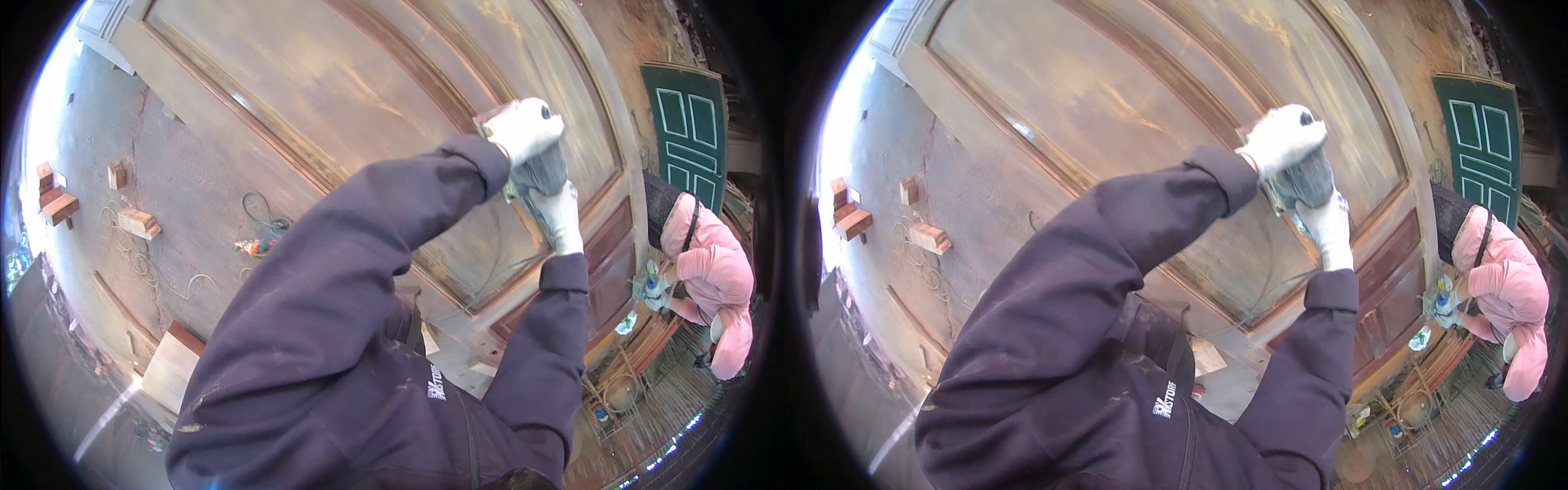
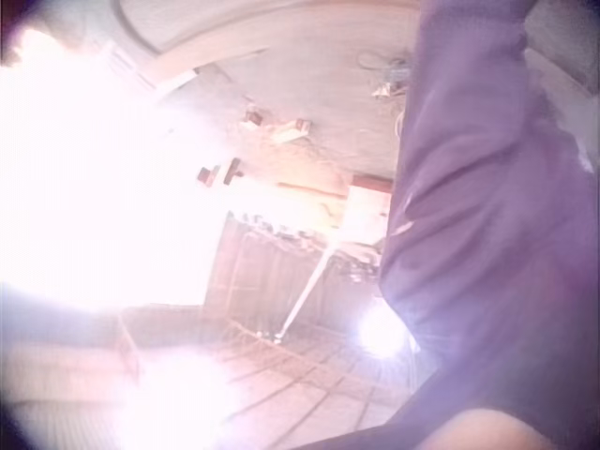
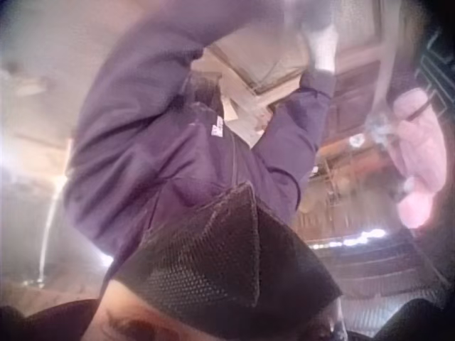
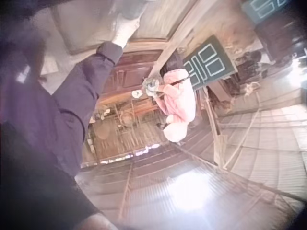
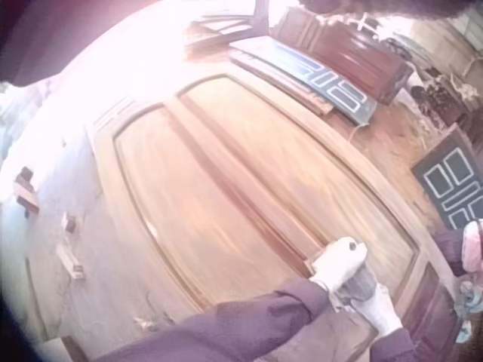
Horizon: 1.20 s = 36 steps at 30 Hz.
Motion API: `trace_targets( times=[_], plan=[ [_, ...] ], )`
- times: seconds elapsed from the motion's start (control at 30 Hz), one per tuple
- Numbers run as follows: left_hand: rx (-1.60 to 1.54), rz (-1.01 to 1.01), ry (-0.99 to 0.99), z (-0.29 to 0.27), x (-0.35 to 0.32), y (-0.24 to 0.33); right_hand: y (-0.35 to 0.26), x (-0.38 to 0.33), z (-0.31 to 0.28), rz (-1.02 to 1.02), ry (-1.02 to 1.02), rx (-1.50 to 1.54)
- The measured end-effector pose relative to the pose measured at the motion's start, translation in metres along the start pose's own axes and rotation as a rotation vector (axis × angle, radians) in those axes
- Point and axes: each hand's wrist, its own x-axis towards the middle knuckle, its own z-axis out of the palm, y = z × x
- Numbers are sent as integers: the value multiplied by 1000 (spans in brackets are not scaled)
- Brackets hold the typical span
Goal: The person sands a large wooden door using a handheld electric sander, moving it across the panels and edges. Another person in pink is visible nearby, also sanding a different section of the door.
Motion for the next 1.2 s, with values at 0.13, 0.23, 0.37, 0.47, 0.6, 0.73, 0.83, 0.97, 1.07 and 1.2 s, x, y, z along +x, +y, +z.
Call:
trace_targets(
  times=[0.13,0.23,0.37,0.47,0.6,0.73,0.83,0.97,1.07,1.2],
  plan=[
    [-138,143,63,-100,50,6,-101,56,-12,-22,112,-21],
    [-78,186,128,-171,68,-18,-176,75,4,-63,54,-1],
    [120,122,253,-250,78,-13,-250,106,12,-158,-24,122],
    [316,23,320,-270,54,-31,-263,97,58,-190,27,68],
    [415,177,255,-259,4,-66,-245,36,94,-187,90,89],
    [336,38,112,-181,-86,-46,-177,-61,95,-110,89,164],
    [306,12,40,-121,-154,-52,-116,-128,123,-50,80,223],
    [294,6,-24,-32,-217,-54,-43,-218,142,48,128,303],
    [303,96,-17,32,-242,-70,15,-258,169,108,208,294],
    [180,132,-46,94,-267,-74,64,-290,165,204,196,296]
  ],
)
